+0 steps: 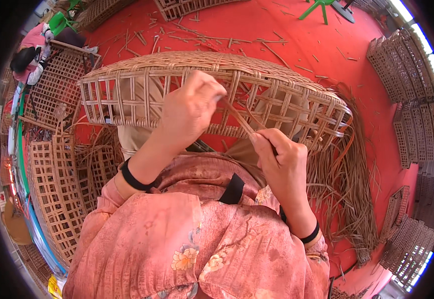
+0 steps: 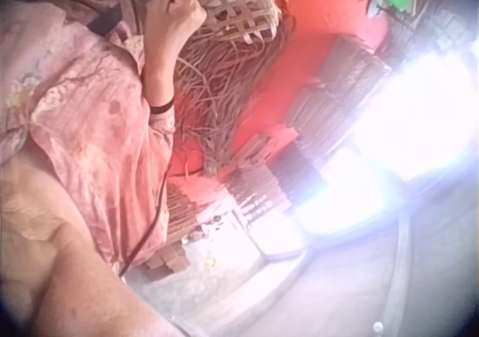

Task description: The recorder is weaving a rectangular basket or furniture component using bamboo or wood strips.

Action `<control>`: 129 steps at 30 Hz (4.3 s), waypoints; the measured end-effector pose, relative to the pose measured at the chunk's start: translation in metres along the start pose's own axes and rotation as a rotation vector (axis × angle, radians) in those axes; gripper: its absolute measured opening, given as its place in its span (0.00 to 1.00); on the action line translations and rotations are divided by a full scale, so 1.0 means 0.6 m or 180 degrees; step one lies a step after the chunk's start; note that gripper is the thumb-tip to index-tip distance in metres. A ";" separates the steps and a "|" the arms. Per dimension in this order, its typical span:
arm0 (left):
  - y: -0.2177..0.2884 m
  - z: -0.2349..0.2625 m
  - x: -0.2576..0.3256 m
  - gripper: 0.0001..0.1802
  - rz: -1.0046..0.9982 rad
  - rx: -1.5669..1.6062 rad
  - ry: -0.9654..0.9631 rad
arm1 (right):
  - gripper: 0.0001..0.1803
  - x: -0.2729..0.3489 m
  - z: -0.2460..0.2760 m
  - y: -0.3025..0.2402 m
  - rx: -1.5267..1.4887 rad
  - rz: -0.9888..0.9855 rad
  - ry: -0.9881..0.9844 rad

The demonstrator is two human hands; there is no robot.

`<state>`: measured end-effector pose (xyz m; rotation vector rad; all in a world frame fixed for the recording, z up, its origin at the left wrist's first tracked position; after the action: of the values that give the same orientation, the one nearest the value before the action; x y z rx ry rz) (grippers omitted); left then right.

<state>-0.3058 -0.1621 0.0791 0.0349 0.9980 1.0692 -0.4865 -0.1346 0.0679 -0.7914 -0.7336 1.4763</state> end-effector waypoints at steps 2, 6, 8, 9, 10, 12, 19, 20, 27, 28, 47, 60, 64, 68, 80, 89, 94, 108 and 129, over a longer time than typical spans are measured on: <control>-0.013 0.010 0.007 0.12 0.0220 -0.0133 0.0018 | 0.10 -0.010 -0.009 0.008 0.0084 -0.0126 -0.0103; -0.020 0.005 0.021 0.14 0.0444 -0.0444 -0.0113 | 0.10 -0.028 -0.028 0.051 -0.0093 -0.0311 -0.0279; -0.032 0.001 0.023 0.14 0.0663 -0.0224 -0.0210 | 0.09 -0.032 -0.030 0.065 -0.0213 -0.0422 -0.0267; -0.043 -0.003 0.026 0.13 0.0871 0.0021 -0.0308 | 0.09 -0.033 -0.030 0.064 -0.0206 -0.0439 -0.0264; -0.046 0.000 0.026 0.13 0.0877 0.0003 -0.0302 | 0.09 -0.035 -0.032 0.060 -0.0215 -0.0429 -0.0278; -0.058 0.012 0.027 0.12 0.1139 0.0717 -0.0077 | 0.09 -0.039 -0.032 0.046 -0.0030 -0.0253 -0.0266; -0.074 0.083 0.044 0.13 0.1225 0.0442 0.0647 | 0.08 -0.073 -0.072 -0.029 0.0029 0.0569 -0.0213; -0.086 0.085 0.045 0.13 0.1230 0.0432 0.0654 | 0.08 -0.078 -0.081 -0.037 0.0027 0.0721 -0.0262; -0.083 0.084 0.041 0.09 0.0724 -0.0795 0.0341 | 0.08 -0.097 -0.096 -0.047 0.0328 0.0753 -0.0365; -0.082 0.087 0.041 0.11 0.0704 -0.0784 0.0397 | 0.08 -0.097 -0.101 -0.047 0.0326 0.0755 -0.0369; -0.142 0.223 0.061 0.07 0.1412 0.0033 0.1081 | 0.11 -0.060 -0.098 -0.165 0.1273 0.1824 0.0520; -0.006 0.582 0.152 0.10 -0.0261 -0.1619 0.2917 | 0.12 0.031 -0.292 -0.394 -0.1474 0.3107 -0.1395; -0.073 0.489 0.109 0.10 0.0440 -0.0600 0.2560 | 0.10 0.022 -0.251 -0.323 -0.1098 0.2266 -0.1697; -0.148 0.281 0.073 0.09 0.1337 -0.0206 0.0848 | 0.06 0.010 -0.197 -0.220 -0.0741 0.1279 -0.1541; -0.170 0.179 0.081 0.11 0.0947 -0.0642 0.0756 | 0.06 -0.039 -0.222 -0.118 -0.0434 0.0288 -0.1240; -0.148 0.161 0.084 0.09 0.0676 -0.0864 0.0533 | 0.07 -0.024 -0.214 -0.134 -0.0392 0.0623 -0.1181; -0.157 0.182 0.086 0.15 0.0954 -0.0865 0.0892 | 0.09 -0.051 -0.237 -0.107 -0.0302 0.0421 -0.1157; -0.182 0.199 0.077 0.12 0.1327 -0.0231 0.0218 | 0.09 -0.063 -0.239 -0.100 -0.0173 0.0387 -0.0996; -0.230 0.263 0.121 0.13 0.1177 -0.0940 0.1295 | 0.08 -0.086 -0.270 -0.173 0.0181 0.1228 -0.0783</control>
<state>-0.0905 -0.1142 0.0585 -0.2570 1.2142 1.5976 -0.2932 -0.1824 0.0649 -0.7426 -0.7446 1.9596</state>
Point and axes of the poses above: each hand's wrist, its own x-axis away from the middle knuckle, its own z-axis out of the back of the hand, y = z × x, the point moved 10 cm from there along -x, towards the middle knuckle, and after that the axes turned 7 degrees about y, right-handed, at the moved point
